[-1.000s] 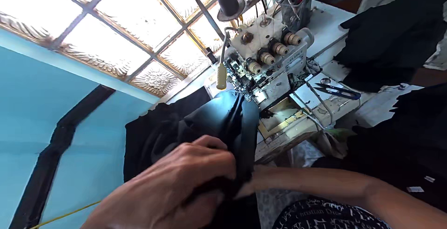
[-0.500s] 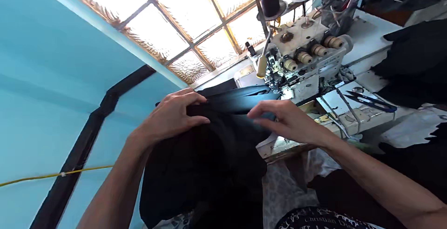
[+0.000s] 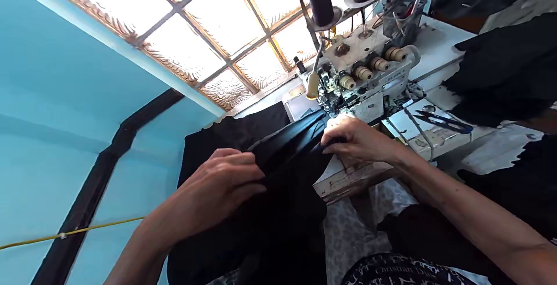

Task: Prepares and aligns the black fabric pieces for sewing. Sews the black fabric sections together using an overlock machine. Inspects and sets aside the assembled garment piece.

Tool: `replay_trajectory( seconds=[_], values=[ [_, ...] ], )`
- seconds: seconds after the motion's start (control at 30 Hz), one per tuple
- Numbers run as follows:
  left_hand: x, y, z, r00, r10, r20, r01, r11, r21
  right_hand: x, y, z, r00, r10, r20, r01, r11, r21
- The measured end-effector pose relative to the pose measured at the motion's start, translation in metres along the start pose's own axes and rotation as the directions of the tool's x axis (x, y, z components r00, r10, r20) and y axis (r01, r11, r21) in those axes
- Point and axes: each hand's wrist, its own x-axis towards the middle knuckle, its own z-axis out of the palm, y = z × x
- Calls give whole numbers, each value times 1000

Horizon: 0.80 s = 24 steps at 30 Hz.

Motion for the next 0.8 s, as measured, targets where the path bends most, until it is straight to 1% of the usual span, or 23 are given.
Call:
replay_trajectory(
  seconds=[0.07, 0.13, 0.2, 0.3, 0.4, 0.47, 0.5, 0.6, 0.67, 0.73, 0.8],
  values=[
    [-8, 11, 1, 999, 25, 45, -21, 996, -89, -9, 12, -3, 999, 37, -19, -39, 993, -108],
    [-14, 19, 2, 997, 37, 70, -24, 982, -186, -13, 18, -3, 996, 69, -63, -78, 984, -157],
    [-18, 28, 2, 998, 24, 61, -12, 981, -195, -13, 23, -1, 989, 65, -133, -94, 971, -222],
    [-20, 38, 2, 997, -77, -25, 76, 996, -50, -11, 26, 4, 973, 49, -224, -112, 955, -275],
    [-22, 37, 4, 972, -172, -158, 186, 979, 82, -5, 25, 9, 971, 46, -235, -111, 956, -272],
    [-24, 30, 5, 953, -211, -217, 236, 967, 96, -3, 20, 12, 978, 34, -206, -88, 962, -258],
    [-25, 26, 5, 945, -225, -235, 251, 964, 83, -2, 17, 14, 979, 5, -203, -58, 965, -255],
    [-27, 13, 6, 936, -250, -249, 263, 964, 22, 1, 4, 20, 971, -134, -198, 73, 955, -288],
    [-29, 7, 7, 930, -269, -249, 274, 962, -18, 6, -3, 24, 962, -201, -184, 132, 934, -331],
    [-30, 3, 8, 919, -302, -252, 302, 953, -42, 11, -4, 29, 953, -237, -190, 157, 919, -361],
    [-30, 1, 11, 902, -343, -261, 342, 938, -48, 14, -5, 34, 951, -231, -207, 149, 925, -349]
  ],
)
